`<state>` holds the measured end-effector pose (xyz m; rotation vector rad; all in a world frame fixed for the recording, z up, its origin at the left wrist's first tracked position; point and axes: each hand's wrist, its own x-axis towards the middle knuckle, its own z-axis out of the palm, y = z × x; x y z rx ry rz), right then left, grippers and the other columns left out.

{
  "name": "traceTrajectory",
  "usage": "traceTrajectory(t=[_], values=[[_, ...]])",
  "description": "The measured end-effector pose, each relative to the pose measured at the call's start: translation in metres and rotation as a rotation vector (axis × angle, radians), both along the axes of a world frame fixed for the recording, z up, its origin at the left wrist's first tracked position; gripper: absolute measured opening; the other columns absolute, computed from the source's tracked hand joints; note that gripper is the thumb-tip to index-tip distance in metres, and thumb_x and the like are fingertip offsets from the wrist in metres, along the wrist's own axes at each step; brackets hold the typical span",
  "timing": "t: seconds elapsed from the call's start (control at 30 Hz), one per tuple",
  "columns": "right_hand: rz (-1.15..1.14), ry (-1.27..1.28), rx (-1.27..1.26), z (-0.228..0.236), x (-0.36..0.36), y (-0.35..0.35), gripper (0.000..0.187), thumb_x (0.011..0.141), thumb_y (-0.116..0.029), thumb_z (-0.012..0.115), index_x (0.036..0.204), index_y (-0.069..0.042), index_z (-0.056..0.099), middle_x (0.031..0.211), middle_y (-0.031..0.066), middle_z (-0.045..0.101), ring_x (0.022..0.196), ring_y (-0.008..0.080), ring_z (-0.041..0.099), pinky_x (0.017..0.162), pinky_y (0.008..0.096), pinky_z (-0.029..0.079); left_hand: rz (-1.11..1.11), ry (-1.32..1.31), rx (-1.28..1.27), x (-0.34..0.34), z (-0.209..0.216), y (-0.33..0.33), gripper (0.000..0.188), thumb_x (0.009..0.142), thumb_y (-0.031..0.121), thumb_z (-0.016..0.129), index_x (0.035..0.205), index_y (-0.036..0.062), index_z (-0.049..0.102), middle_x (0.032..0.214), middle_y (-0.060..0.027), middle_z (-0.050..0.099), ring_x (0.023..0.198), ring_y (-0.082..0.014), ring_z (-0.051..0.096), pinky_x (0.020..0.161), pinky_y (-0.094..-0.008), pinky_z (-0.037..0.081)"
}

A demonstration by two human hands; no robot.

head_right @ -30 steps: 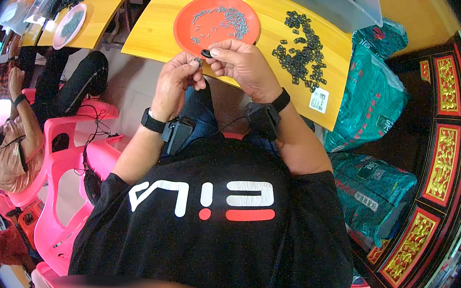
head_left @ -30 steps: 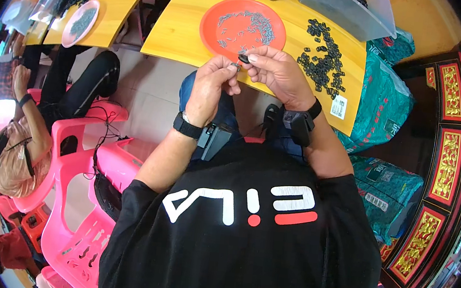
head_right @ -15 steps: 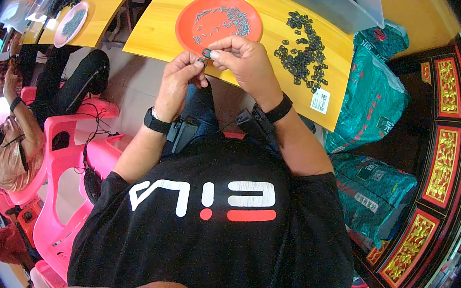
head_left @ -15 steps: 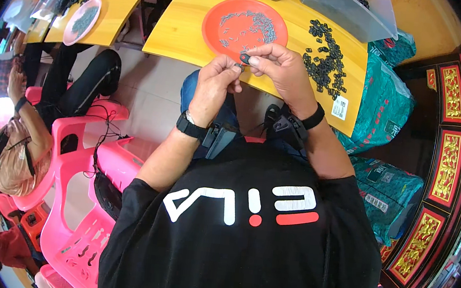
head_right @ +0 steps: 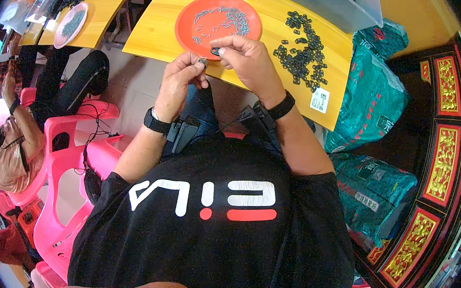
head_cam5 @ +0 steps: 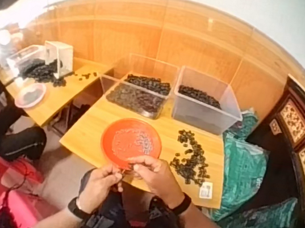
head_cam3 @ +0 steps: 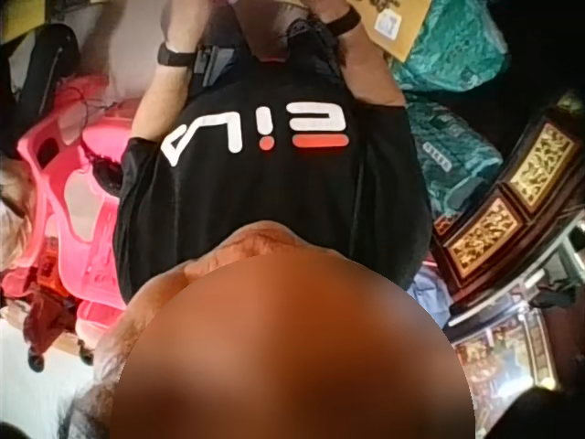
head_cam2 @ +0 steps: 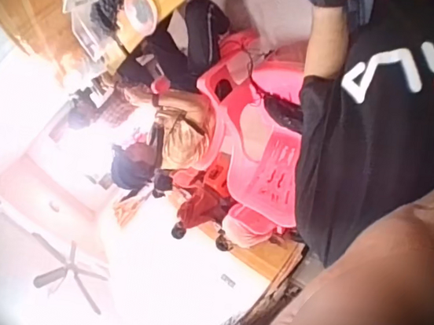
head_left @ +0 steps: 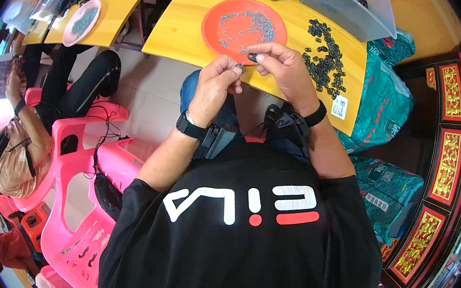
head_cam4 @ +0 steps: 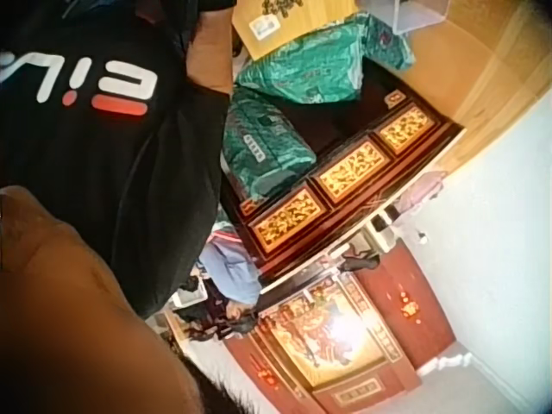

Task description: Sorting small black components from a plate into various piles and containers.

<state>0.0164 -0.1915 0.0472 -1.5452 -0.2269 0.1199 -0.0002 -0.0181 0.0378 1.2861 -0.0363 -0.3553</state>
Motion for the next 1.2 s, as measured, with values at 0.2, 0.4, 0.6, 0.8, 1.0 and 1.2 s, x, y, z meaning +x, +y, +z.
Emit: traceTrajectory(t=[0.2,0.4,0.6,0.8,1.0,1.2], values=[[0.12,0.083,-0.085,0.003,-0.006,0.004,0.023,0.086,-0.004,0.055,0.107,0.0,0.062,0.091,0.0018,0.063,0.078,0.006,0.056,0.072,0.0202,0.046,-0.012,-0.007,-0.105,0.005,-0.01,0.004,0.01,0.087,0.013,0.049,0.088,0.0035,0.053,0.071,-0.0049,0.056,0.06,-0.0142,0.056,0.058,-0.0243,0.044],[0.27,0.137,0.15,0.001,-0.007,0.005,0.028,0.085,-0.002,0.057,0.113,0.004,0.057,0.093,0.005,0.063,0.087,0.0085,0.059,0.077,0.0217,0.047,-0.049,0.039,-0.316,0.009,-0.015,0.006,0.012,0.088,0.013,0.049,0.088,0.0012,0.052,0.072,-0.0074,0.057,0.062,-0.0179,0.058,0.059,-0.0265,0.047],[0.193,0.142,0.159,-0.01,-0.002,0.002,0.017,0.086,-0.005,0.057,0.102,0.002,0.06,0.086,0.0014,0.062,0.078,0.0061,0.058,0.07,0.0201,0.047,-0.078,0.053,-0.348,0.007,-0.01,0.003,0.012,0.089,0.013,0.048,0.087,0.0016,0.052,0.073,-0.0077,0.058,0.062,-0.0178,0.058,0.057,-0.026,0.046],[0.038,0.19,0.142,-0.006,0.005,-0.004,0.013,0.084,-0.011,0.062,0.092,-0.001,0.062,0.078,0.0024,0.063,0.064,0.0064,0.056,0.059,0.0192,0.046,-0.014,0.087,-0.073,0.005,-0.01,0.0,0.009,0.088,0.012,0.049,0.082,0.0058,0.052,0.066,-0.0027,0.055,0.055,-0.011,0.053,0.052,-0.0209,0.04],[0.041,0.353,0.209,-0.01,0.01,-0.009,0.018,0.087,-0.012,0.059,0.101,-0.001,0.061,0.082,0.0019,0.062,0.069,0.007,0.058,0.064,0.0195,0.049,0.028,0.096,0.021,0.004,-0.01,-0.001,0.01,0.087,0.015,0.051,0.082,0.0073,0.053,0.062,0.0007,0.051,0.052,-0.0086,0.049,0.05,-0.0203,0.038],[0.117,0.424,0.313,-0.02,0.013,-0.01,0.019,0.087,-0.01,0.058,0.102,0.001,0.06,0.087,0.0045,0.064,0.07,0.0067,0.059,0.065,0.0196,0.05,0.017,0.069,0.036,0.004,-0.011,-0.001,0.011,0.087,0.016,0.051,0.081,0.0065,0.053,0.062,0.0007,0.05,0.051,-0.0084,0.048,0.05,-0.0208,0.037]])
